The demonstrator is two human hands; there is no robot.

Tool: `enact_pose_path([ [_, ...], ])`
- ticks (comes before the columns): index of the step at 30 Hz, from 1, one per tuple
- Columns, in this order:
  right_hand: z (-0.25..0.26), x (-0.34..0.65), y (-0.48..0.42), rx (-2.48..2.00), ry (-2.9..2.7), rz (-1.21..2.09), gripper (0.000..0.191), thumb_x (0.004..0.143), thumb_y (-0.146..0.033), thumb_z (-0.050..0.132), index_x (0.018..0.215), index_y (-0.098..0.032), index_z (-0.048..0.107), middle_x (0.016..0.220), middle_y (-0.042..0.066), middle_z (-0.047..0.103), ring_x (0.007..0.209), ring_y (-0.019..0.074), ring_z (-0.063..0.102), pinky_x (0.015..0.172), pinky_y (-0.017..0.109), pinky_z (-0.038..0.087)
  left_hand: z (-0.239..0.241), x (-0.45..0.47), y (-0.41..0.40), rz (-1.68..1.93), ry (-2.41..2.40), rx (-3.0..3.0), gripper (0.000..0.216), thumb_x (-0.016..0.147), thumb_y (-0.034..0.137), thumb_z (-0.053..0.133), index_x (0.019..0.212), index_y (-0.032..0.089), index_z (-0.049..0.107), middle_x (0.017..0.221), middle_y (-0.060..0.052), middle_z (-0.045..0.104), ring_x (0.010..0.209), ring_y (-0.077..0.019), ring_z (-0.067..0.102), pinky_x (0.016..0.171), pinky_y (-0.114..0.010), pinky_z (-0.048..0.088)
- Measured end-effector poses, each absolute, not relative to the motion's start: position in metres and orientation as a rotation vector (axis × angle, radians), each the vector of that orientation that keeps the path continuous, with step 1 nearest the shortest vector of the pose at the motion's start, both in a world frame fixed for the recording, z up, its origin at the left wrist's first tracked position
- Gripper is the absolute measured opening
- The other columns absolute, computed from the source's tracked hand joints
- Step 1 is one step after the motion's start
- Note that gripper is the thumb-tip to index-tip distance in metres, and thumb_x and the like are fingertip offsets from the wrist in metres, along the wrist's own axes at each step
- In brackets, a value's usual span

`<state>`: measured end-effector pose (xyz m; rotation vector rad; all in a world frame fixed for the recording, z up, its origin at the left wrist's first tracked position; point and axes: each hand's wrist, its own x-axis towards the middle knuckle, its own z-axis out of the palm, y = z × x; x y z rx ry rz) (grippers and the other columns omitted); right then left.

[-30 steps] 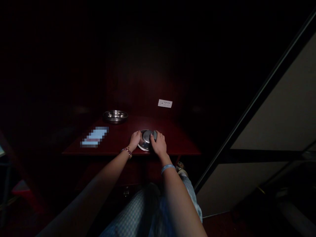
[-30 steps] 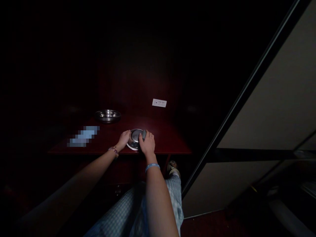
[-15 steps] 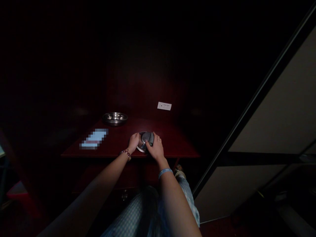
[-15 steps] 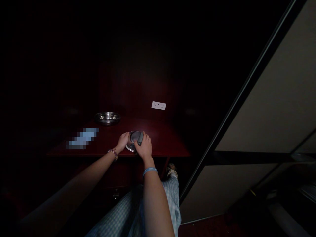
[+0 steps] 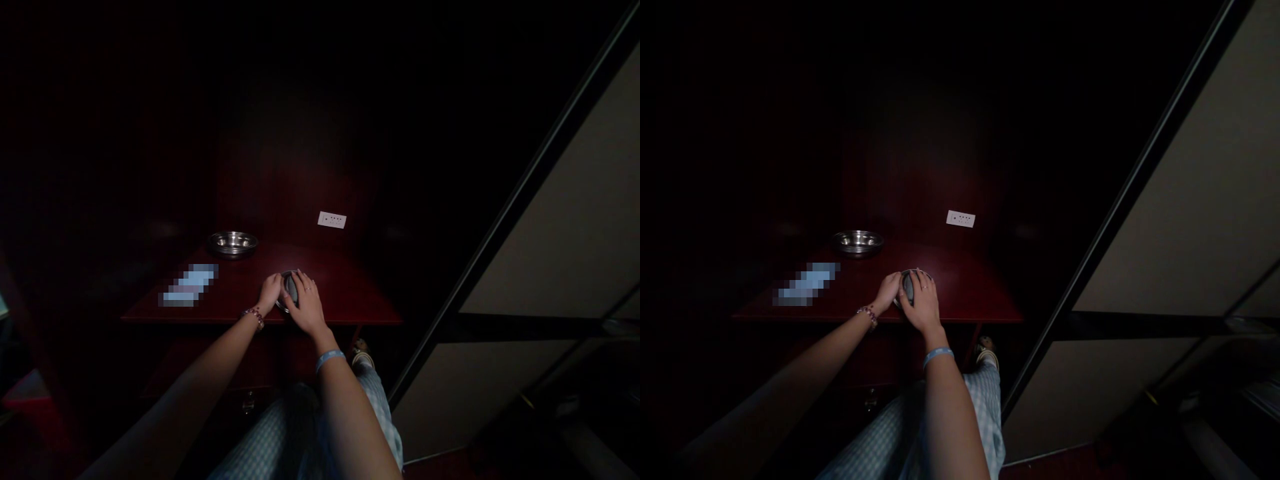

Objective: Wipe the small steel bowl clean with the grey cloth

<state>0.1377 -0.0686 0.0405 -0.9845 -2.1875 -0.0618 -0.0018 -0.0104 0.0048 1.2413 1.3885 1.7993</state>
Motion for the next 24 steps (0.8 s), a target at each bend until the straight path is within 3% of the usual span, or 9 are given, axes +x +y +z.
enact_pose_path([
  [10, 0.042, 0.133, -0.068, -0.979, -2.141, -0.027, 0.047, 0.09, -0.036, 0.042, 0.134, -0.019, 0.044, 0.139, 0.008, 0.045, 0.13, 0.0195, 0.037, 0.111, 0.042, 0.024, 0.001, -0.001, -0.006, 1.774, 1.358, 1.245, 0.028, 0.076, 0.036, 0.043, 0.053, 0.021, 0.044, 0.049, 0.002, 0.047, 0.049, -0.0126, 0.043, 0.054, -0.025, 0.035],
  [15, 0.038, 0.135, -0.06, -1.12, -1.988, 0.014, 0.046, 0.09, -0.037, 0.042, 0.133, -0.021, 0.046, 0.14, 0.007, 0.044, 0.128, 0.0206, 0.039, 0.109, 0.04, 0.028, 0.003, 0.0, -0.006, 1.817, 1.388, 1.237, 0.024, 0.075, 0.034, 0.043, 0.057, 0.02, 0.049, 0.058, 0.0, 0.054, 0.058, -0.0142, 0.049, 0.06, -0.026, 0.037],
  [24, 0.03, 0.14, -0.053, -1.371, -1.764, 0.054, 0.052, 0.093, -0.041, 0.031, 0.134, -0.012, 0.044, 0.137, 0.014, 0.046, 0.127, 0.0233, 0.041, 0.106, 0.042, 0.031, 0.001, -0.001, -0.005, 1.8, 1.423, 1.264, 0.025, 0.076, 0.033, 0.04, 0.057, 0.02, 0.05, 0.058, 0.0, 0.055, 0.058, -0.0144, 0.049, 0.06, -0.025, 0.037],
])
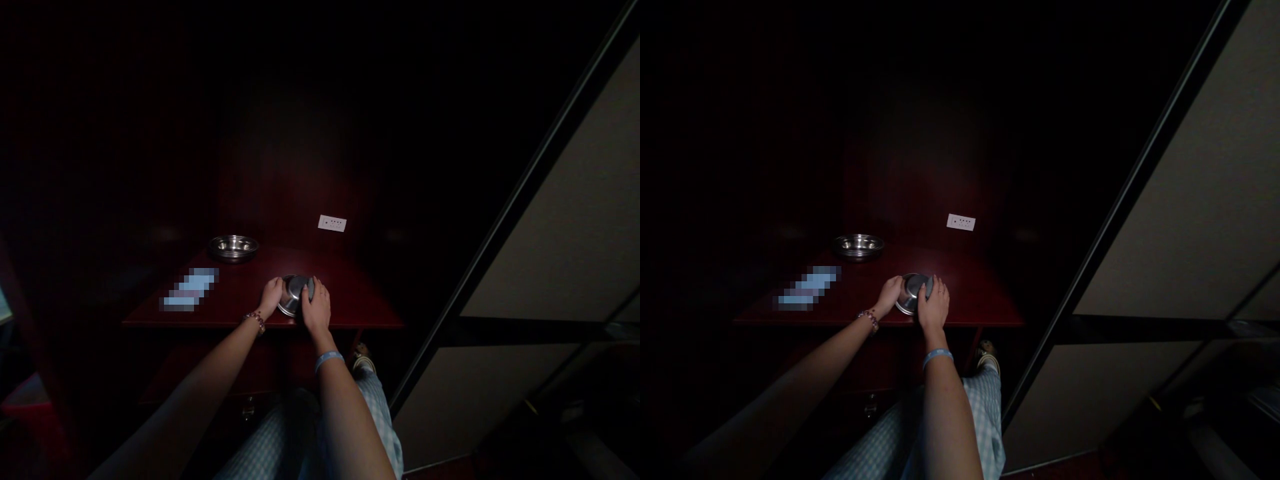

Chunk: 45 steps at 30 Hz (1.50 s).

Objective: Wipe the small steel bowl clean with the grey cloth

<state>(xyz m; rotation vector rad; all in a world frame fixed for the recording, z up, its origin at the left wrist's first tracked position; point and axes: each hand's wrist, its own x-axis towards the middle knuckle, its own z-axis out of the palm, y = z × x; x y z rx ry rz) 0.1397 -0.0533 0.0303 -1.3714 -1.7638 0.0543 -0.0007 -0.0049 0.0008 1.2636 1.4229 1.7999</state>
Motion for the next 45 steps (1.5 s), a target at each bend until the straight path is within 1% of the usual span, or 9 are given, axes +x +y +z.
enact_pose_path([
  [5, 0.034, 0.133, -0.062, -1.244, -1.913, -0.075, 0.049, 0.091, -0.035, 0.038, 0.134, -0.013, 0.044, 0.14, 0.013, 0.044, 0.13, 0.0225, 0.037, 0.109, 0.041, 0.027, 0.002, -0.001, -0.006, 1.809, 1.413, 1.283, 0.024, 0.076, 0.031, 0.041, 0.057, 0.019, 0.05, 0.059, 0.0, 0.055, 0.06, -0.0141, 0.05, 0.062, -0.025, 0.038],
  [11, 0.04, 0.131, -0.069, -1.001, -2.17, -0.143, 0.047, 0.09, -0.036, 0.04, 0.135, -0.02, 0.043, 0.141, 0.006, 0.044, 0.133, 0.0197, 0.032, 0.112, 0.04, 0.022, 0.007, -0.001, -0.011, 1.763, 1.402, 1.268, 0.027, 0.077, 0.029, 0.042, 0.052, 0.021, 0.044, 0.05, 0.003, 0.046, 0.05, -0.0124, 0.042, 0.053, -0.024, 0.033],
  [14, 0.04, 0.134, -0.066, -1.1, -2.082, -0.124, 0.045, 0.091, -0.036, 0.039, 0.133, -0.021, 0.045, 0.14, 0.006, 0.045, 0.132, 0.0208, 0.034, 0.111, 0.042, 0.021, 0.009, 0.001, -0.012, 1.784, 1.417, 1.263, 0.026, 0.078, 0.025, 0.041, 0.053, 0.02, 0.047, 0.054, 0.002, 0.051, 0.053, -0.0126, 0.046, 0.057, -0.024, 0.036],
  [17, 0.038, 0.136, -0.061, -1.252, -1.924, -0.091, 0.045, 0.091, -0.035, 0.038, 0.131, -0.019, 0.048, 0.137, 0.008, 0.048, 0.129, 0.0231, 0.037, 0.108, 0.042, 0.025, 0.009, 0.001, -0.012, 1.801, 1.429, 1.263, 0.025, 0.078, 0.024, 0.041, 0.056, 0.019, 0.051, 0.059, 0.0, 0.055, 0.058, -0.0134, 0.049, 0.06, -0.024, 0.038],
  [22, 0.035, 0.14, -0.057, -1.412, -1.773, 0.001, 0.046, 0.091, -0.038, 0.035, 0.129, -0.016, 0.049, 0.129, 0.011, 0.055, 0.119, 0.0252, 0.046, 0.099, 0.041, 0.035, 0.004, 0.001, -0.009, 1.786, 1.444, 1.253, 0.027, 0.079, 0.027, 0.041, 0.055, 0.019, 0.049, 0.054, 0.002, 0.052, 0.056, -0.0136, 0.048, 0.059, -0.024, 0.037],
  [25, 0.036, 0.141, -0.058, -1.451, -1.765, 0.007, 0.047, 0.091, -0.039, 0.035, 0.13, -0.017, 0.049, 0.126, 0.011, 0.057, 0.116, 0.0266, 0.047, 0.093, 0.04, 0.039, 0.002, 0.0, -0.007, 1.792, 1.417, 1.245, 0.026, 0.078, 0.029, 0.041, 0.056, 0.02, 0.049, 0.055, 0.002, 0.052, 0.056, -0.0139, 0.048, 0.06, -0.025, 0.037],
  [35, 0.041, 0.14, -0.064, -1.584, -1.736, -0.03, 0.048, 0.092, -0.042, 0.032, 0.129, -0.017, 0.05, 0.129, 0.01, 0.054, 0.121, 0.0274, 0.039, 0.095, 0.039, 0.032, 0.003, 0.0, -0.007, 1.75, 1.521, 1.307, 0.026, 0.079, 0.027, 0.038, 0.056, 0.019, 0.048, 0.059, 0.0, 0.055, 0.058, -0.0137, 0.049, 0.059, -0.025, 0.036],
  [40, 0.042, 0.14, -0.065, -1.612, -1.715, -0.057, 0.049, 0.092, -0.044, 0.033, 0.128, -0.018, 0.052, 0.125, 0.014, 0.054, 0.116, 0.0297, 0.042, 0.091, 0.04, 0.033, 0.0, -0.001, -0.005, 1.769, 1.464, 1.294, 0.027, 0.079, 0.029, 0.039, 0.056, 0.019, 0.049, 0.058, 0.001, 0.054, 0.058, -0.0135, 0.049, 0.06, -0.025, 0.037],
  [45, 0.041, 0.14, -0.065, -1.607, -1.748, -0.021, 0.05, 0.093, -0.044, 0.029, 0.129, -0.017, 0.051, 0.121, 0.014, 0.058, 0.11, 0.0302, 0.046, 0.089, 0.04, 0.034, -0.002, -0.001, -0.005, 1.784, 1.424, 1.283, 0.027, 0.079, 0.031, 0.04, 0.056, 0.019, 0.05, 0.057, 0.002, 0.053, 0.059, -0.0138, 0.05, 0.063, -0.025, 0.039],
])
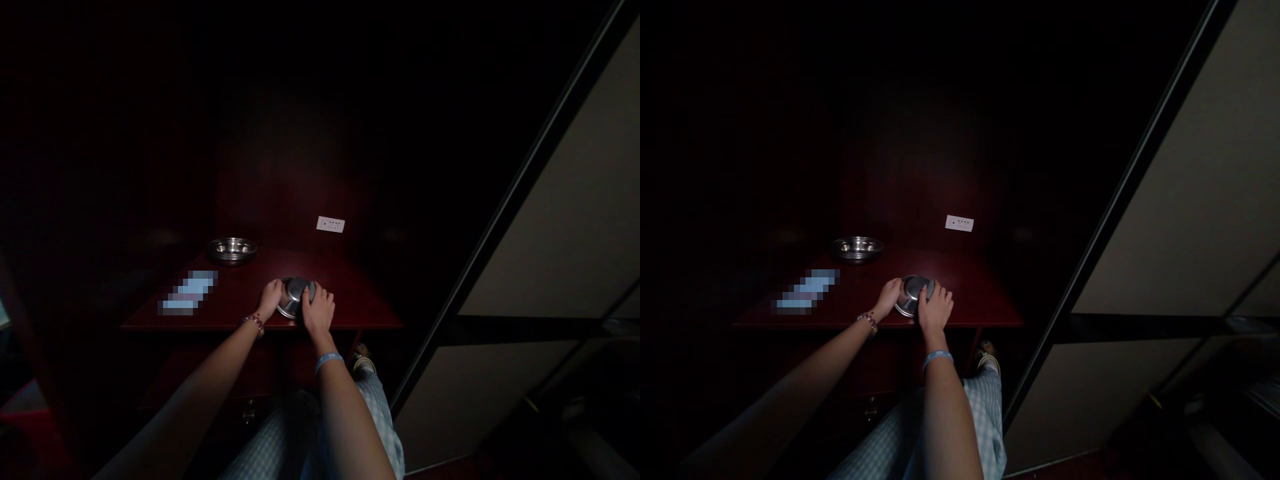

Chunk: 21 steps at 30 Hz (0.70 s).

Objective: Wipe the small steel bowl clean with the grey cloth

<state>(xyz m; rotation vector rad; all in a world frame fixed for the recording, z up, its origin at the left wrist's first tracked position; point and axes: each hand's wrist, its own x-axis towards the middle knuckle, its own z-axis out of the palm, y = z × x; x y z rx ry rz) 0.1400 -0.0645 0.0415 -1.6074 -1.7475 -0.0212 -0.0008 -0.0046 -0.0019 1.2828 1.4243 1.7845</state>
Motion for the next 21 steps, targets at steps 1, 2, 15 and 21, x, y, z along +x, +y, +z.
enact_pose_path([
  [1, 0.0411, 0.1401, -0.0641, -1.611, -1.747, -0.007, 0.051, 0.093, -0.044, 0.027, 0.129, -0.016, 0.051, 0.12, 0.014, 0.059, 0.11, 0.0302, 0.047, 0.088, 0.04, 0.034, -0.0016, -0.0008, -0.0048, 1.787, 1.423, 1.282, 0.027, 0.079, 0.031, 0.04, 0.057, 0.019, 0.05, 0.058, 0.001, 0.054, 0.06, -0.014, 0.05, 0.063, -0.025, 0.039],
  [2, 0.0407, 0.1401, -0.0636, -1.616, -1.744, 0.006, 0.052, 0.093, -0.045, 0.027, 0.128, -0.016, 0.051, 0.119, 0.014, 0.06, 0.11, 0.0303, 0.047, 0.088, 0.04, 0.034, -0.001, -0.0008, -0.005, 1.791, 1.425, 1.28, 0.027, 0.079, 0.03, 0.04, 0.057, 0.019, 0.05, 0.058, 0.001, 0.054, 0.06, -0.0142, 0.05, 0.063, -0.025, 0.039],
  [15, 0.0406, 0.1405, -0.0623, -1.673, -1.732, 0.079, 0.056, 0.095, -0.047, 0.019, 0.125, -0.013, 0.052, 0.117, 0.016, 0.06, 0.111, 0.0302, 0.05, 0.087, 0.04, 0.036, 0.0016, 0.0001, -0.0069, 1.781, 1.442, 1.27, 0.025, 0.078, 0.028, 0.04, 0.056, 0.019, 0.049, 0.056, 0.001, 0.053, 0.058, -0.014, 0.049, 0.06, -0.025, 0.039],
  [21, 0.0435, 0.1413, -0.0645, -1.694, -1.746, 0.119, 0.057, 0.096, -0.046, 0.017, 0.127, -0.012, 0.05, 0.118, 0.017, 0.061, 0.112, 0.0285, 0.05, 0.089, 0.039, 0.037, 0.0013, 0.0005, -0.0075, 1.801, 1.45, 1.293, 0.026, 0.079, 0.028, 0.039, 0.056, 0.02, 0.047, 0.057, 0.001, 0.051, 0.058, -0.0137, 0.047, 0.06, -0.025, 0.038],
])
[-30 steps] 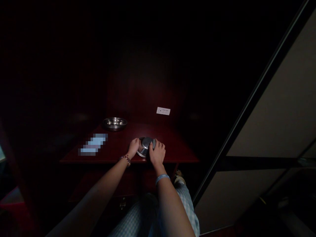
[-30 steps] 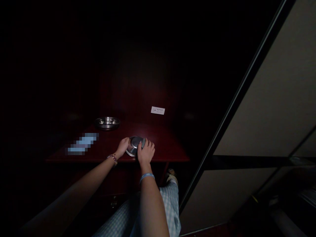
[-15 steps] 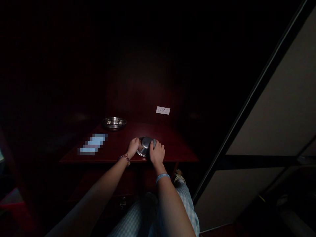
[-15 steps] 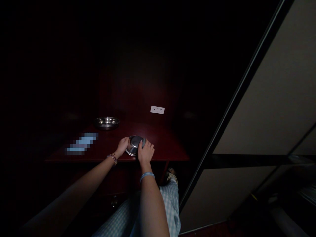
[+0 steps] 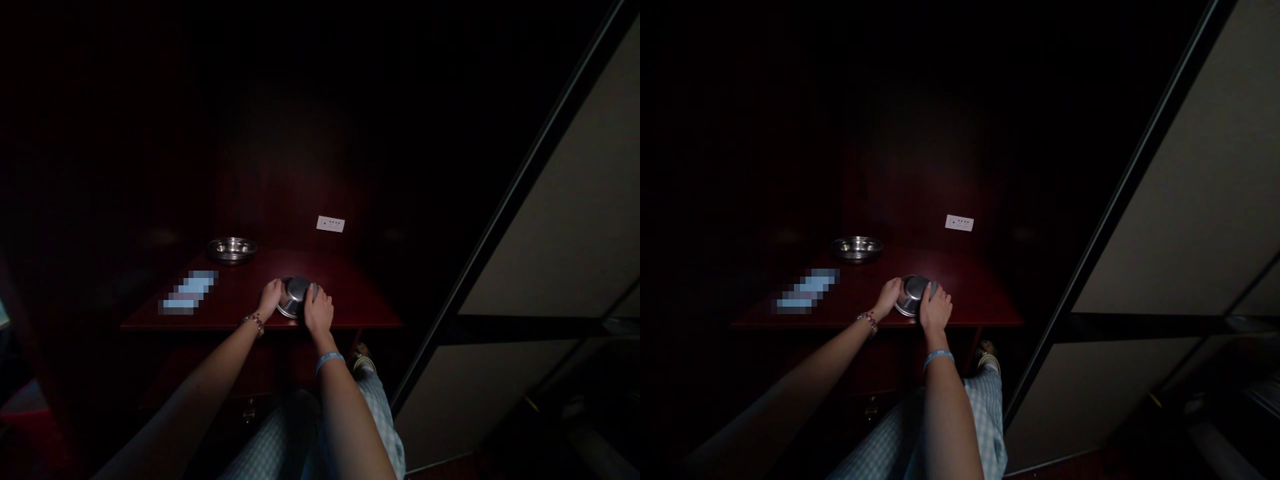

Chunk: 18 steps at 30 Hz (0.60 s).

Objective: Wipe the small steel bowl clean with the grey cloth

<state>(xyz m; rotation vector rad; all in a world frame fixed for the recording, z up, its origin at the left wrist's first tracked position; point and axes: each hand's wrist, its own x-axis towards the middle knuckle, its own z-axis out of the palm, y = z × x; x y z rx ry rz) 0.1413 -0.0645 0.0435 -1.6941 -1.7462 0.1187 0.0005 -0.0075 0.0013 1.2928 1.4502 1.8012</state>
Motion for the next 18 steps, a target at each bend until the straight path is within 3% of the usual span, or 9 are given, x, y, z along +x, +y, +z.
enact_pose_path([
  [18, 0.0426, 0.1431, -0.0628, -1.627, -1.743, 0.073, 0.057, 0.097, -0.037, 0.01, 0.116, -0.013, 0.058, 0.109, 0.016, 0.065, 0.1, 0.0258, 0.058, 0.082, 0.036, 0.04, 0.0076, 0.0023, -0.0135, 1.789, 1.444, 1.27, 0.025, 0.079, 0.03, 0.038, 0.057, 0.02, 0.048, 0.056, 0.001, 0.052, 0.059, -0.0144, 0.049, 0.059, -0.025, 0.039],
])
